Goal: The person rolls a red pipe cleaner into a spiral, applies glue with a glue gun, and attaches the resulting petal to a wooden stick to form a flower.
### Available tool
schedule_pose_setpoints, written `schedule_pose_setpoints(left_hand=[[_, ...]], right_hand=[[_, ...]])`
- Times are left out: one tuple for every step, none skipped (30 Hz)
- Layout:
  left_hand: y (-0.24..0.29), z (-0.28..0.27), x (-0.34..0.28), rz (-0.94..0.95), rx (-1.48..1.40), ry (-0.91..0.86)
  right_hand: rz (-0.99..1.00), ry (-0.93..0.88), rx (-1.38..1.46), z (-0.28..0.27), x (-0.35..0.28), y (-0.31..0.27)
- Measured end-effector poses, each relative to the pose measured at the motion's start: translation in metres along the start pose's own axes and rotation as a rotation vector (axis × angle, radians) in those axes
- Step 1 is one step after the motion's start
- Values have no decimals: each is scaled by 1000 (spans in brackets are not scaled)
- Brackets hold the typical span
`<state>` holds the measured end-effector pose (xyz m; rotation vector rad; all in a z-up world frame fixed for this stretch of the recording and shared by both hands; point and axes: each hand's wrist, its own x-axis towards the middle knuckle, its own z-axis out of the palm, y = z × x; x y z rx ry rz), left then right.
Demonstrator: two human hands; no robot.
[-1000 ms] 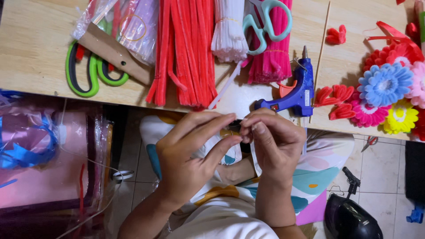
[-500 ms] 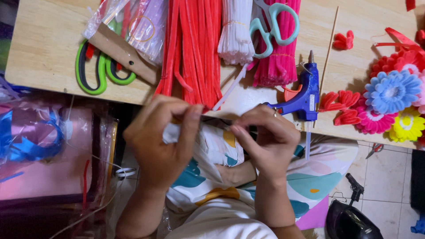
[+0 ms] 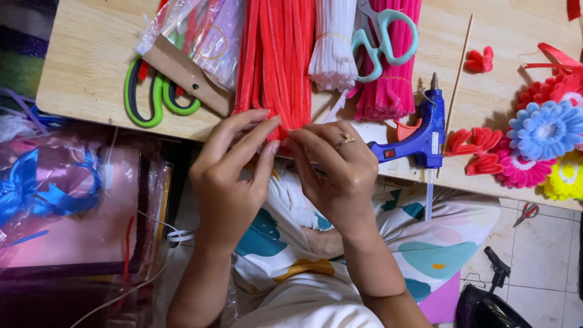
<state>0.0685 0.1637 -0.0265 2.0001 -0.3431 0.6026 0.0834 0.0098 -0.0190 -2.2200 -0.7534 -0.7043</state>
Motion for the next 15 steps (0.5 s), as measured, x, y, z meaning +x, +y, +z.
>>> schedule_pose_setpoints(left_hand=[[-1, 1, -1, 2, 1, 1], [-1, 3, -2, 2, 3, 2], [-2, 4, -3, 2, 6, 2], [-3, 7, -4, 2, 6, 3], [-4, 10, -5, 23, 29, 16], [-4, 13, -6, 45, 50, 30], [-4, 16, -6, 46, 48, 31], [-3, 19, -7, 57, 89, 40], [-2, 22, -8, 69, 130, 50], [-3, 24, -10, 70, 127, 49], [-4, 27, -11, 74, 160, 57], [-4, 29, -13, 77, 198, 66], [-6, 29, -12, 77, 199, 66], [-8, 28, -11, 75, 202, 69], [-11, 28, -11, 73, 205, 71]], right_hand=[[-2, 1, 0, -3, -1, -3], [-31, 18, -59, -6, -1, -5], [-60, 35, -118, -9, -1, -8], [-61, 35, -118, -10, -4, -8], [-71, 38, -132, -11, -6, -9], [-82, 42, -148, -13, -9, -8], [-83, 42, -150, -13, -12, -8], [-80, 34, -149, -13, -14, -7], [-77, 26, -147, -13, -17, -6], [-76, 27, -150, -13, -19, -8], [-77, 25, -130, -13, -20, -9], [-81, 24, -106, -13, -21, -11], [-81, 25, -105, -15, -24, -14], [-65, 13, -85, -18, -27, -18], [-50, 0, -65, -20, -31, -21]])
